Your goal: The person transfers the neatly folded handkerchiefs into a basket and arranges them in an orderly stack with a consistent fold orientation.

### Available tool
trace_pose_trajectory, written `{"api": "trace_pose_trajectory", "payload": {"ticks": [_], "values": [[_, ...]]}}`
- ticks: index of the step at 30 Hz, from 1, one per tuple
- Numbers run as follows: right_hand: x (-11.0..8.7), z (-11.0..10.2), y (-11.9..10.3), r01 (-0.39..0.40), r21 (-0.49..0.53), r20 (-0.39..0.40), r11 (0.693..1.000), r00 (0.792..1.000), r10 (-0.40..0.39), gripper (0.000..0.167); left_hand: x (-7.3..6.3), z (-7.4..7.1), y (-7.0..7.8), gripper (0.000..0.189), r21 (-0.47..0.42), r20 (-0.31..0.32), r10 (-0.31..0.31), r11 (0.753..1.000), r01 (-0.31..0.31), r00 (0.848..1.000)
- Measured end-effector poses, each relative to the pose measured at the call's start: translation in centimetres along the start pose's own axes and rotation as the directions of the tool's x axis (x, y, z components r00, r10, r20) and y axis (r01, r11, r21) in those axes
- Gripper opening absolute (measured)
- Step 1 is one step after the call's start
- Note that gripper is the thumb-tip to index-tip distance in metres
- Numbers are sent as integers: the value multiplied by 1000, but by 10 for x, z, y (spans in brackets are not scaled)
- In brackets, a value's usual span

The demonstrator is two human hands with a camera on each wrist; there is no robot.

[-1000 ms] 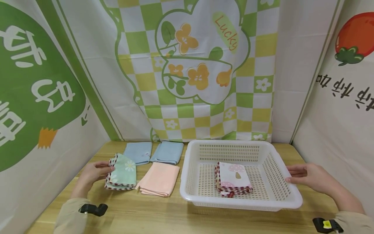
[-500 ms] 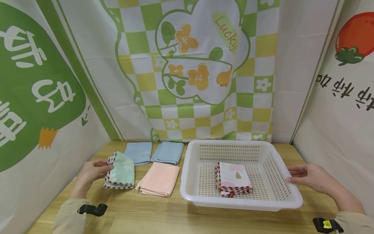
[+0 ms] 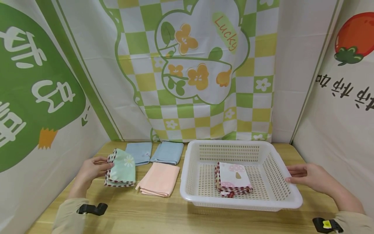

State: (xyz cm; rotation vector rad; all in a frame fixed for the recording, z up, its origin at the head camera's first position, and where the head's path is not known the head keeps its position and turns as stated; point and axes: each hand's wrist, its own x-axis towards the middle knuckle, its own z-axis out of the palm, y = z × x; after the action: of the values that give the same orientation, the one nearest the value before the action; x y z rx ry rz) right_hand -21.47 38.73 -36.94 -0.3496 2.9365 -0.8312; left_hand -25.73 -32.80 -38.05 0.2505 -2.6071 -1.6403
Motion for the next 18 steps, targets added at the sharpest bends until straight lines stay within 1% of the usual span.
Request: {"api": "trace_pose_trajectory", "payload": {"ticks": [7, 15, 18], "values": [[0, 0, 0, 0, -15, -2, 1000, 1000, 0, 60, -2, 1, 7, 50, 25, 0, 18, 1000, -18, 1000], [0, 0, 0, 0, -15, -3, 1000, 1000, 0, 60, -3, 4, 14, 51, 32, 3, 34, 999, -34, 999], [0, -1, 0, 1, -18, -2, 1000, 1000, -1, 60, -3, 5, 17, 49, 33, 5, 48, 998, -48, 999]]}}
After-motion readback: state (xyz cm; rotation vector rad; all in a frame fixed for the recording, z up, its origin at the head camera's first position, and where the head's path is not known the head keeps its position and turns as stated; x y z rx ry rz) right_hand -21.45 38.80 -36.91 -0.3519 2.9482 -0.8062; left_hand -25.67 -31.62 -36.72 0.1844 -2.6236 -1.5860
